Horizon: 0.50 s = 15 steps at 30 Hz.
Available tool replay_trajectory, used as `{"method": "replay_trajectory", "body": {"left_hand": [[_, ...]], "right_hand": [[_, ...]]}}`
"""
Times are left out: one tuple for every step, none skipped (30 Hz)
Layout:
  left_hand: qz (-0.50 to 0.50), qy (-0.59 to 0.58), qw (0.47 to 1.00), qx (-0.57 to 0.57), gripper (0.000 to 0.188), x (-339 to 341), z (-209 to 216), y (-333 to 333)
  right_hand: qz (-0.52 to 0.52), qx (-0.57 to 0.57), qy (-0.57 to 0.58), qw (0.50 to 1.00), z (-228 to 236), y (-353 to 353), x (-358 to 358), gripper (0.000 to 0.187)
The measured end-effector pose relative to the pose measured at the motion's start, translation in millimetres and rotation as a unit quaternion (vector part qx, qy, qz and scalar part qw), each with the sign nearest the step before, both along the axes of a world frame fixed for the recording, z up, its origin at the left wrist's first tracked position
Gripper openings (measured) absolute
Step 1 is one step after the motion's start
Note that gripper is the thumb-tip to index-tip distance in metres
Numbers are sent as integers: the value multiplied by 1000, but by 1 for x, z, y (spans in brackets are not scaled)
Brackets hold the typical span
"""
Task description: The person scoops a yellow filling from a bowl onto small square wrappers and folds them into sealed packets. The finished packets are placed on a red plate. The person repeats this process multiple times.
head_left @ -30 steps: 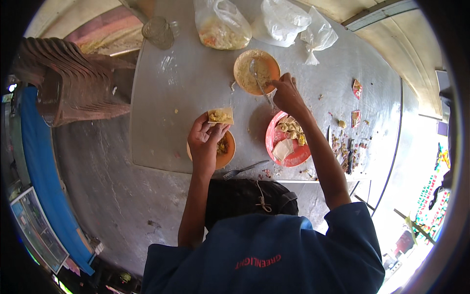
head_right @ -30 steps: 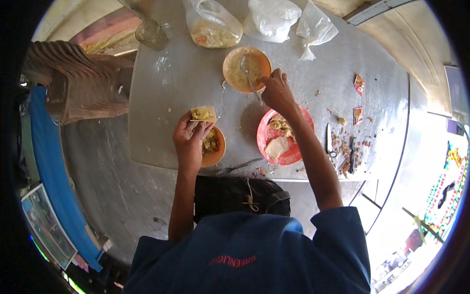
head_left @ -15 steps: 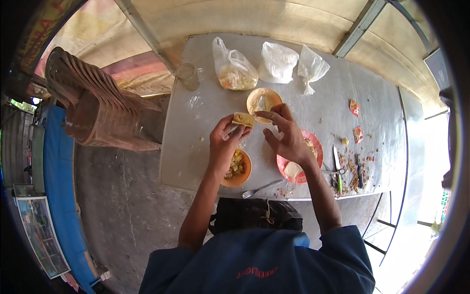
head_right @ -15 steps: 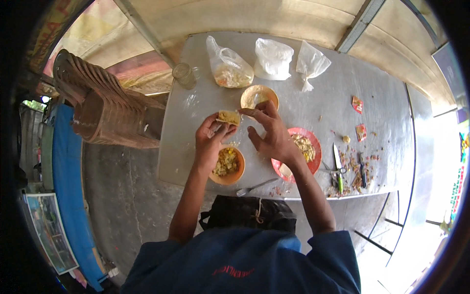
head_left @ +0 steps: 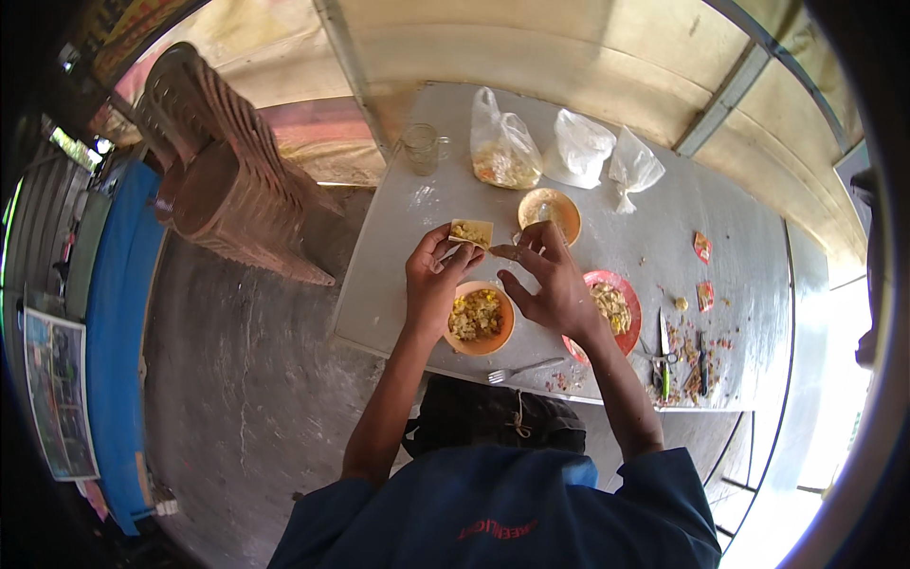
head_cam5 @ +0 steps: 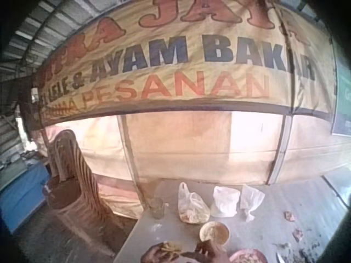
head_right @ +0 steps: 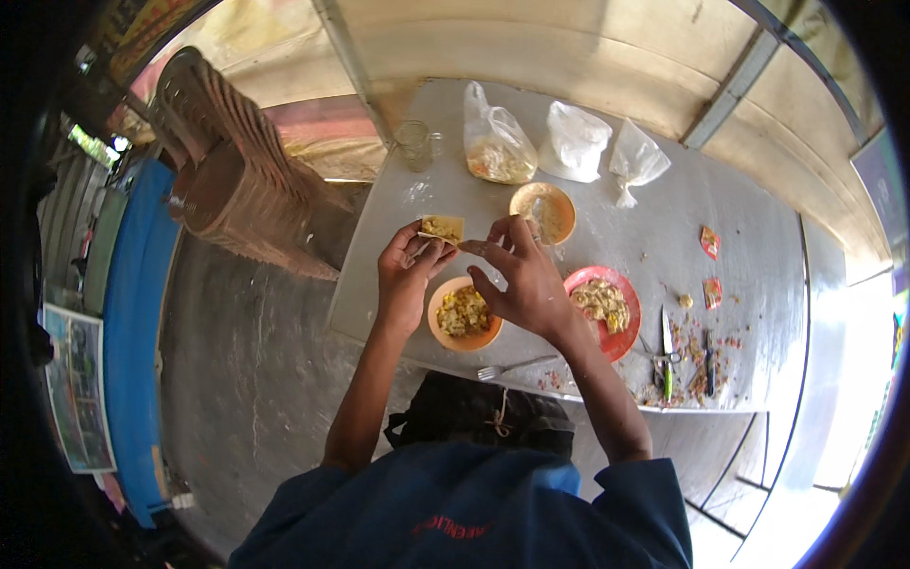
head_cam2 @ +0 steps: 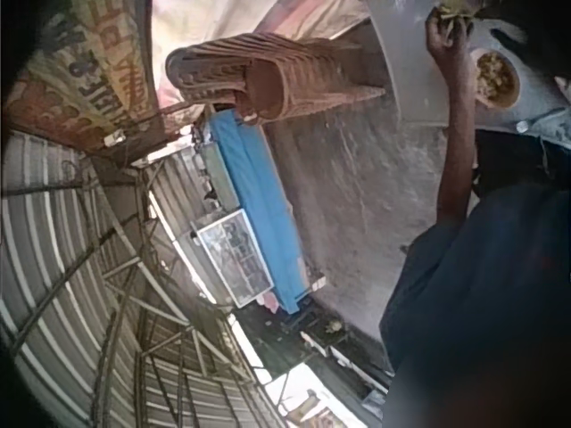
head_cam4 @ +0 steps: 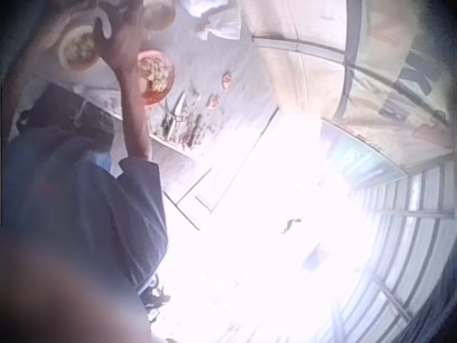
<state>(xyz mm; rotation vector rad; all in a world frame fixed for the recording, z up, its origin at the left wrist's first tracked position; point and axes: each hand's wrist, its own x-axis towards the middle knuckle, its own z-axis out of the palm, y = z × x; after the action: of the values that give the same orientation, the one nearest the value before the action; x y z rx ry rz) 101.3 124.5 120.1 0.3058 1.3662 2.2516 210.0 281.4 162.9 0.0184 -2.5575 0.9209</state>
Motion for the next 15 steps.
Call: {"method": "replay_trajectory", "body": {"left_hand": [[9,1,1000,4,37,0,0,-3],[16,-2,1000,2,37,0,0,-6],[15,6,1000,7,37,-1,1,-8],[13,7,1000,4,37,0,1,-12],[9,-1,1000,-6,37,2,0,-15],[-2,-12,1000,-1,37,3,0,-17],[-12,-30,999,-2,37,3,-1,-20],[-22,-49,999,-4,37,4,-3,-23],[-36,-48,998,-9,36,4,-4,-24],[-47,-47,998,-12,36,5,-6,-26],[-58,-45,997,-10,35,6,-8,-28],[-64,-57,996,-6,35,8,-9,-30],[-70,-62,996,4,34,8,-10,-30],[-76,-69,995,9,33,7,-11,-31],[-72,-70,995,18,33,7,-11,-32]], "right_hand": [[12,-21,8,1000,0,-3,-1,40],[22,-44,17,999,0,-6,-2,42],[30,-71,26,997,-1,-7,-4,44],[22,-58,25,998,-2,-8,-5,48],[11,-51,22,998,-4,-9,-5,52],[3,-43,23,999,-6,-9,-5,56],[1,-10,10,1000,-9,-8,-3,59],[3,21,-3,1000,-12,-7,0,63],[6,53,-14,998,-15,-6,2,66],[3,69,-19,997,-19,-6,3,67],[1,85,-26,996,-23,-8,5,69],[-4,95,-46,994,-26,-9,8,70],[-2,117,-32,993,-28,-10,8,71],[-4,134,-30,991,-30,-12,8,71],[-5,150,-23,988,-31,-14,8,72]]}}
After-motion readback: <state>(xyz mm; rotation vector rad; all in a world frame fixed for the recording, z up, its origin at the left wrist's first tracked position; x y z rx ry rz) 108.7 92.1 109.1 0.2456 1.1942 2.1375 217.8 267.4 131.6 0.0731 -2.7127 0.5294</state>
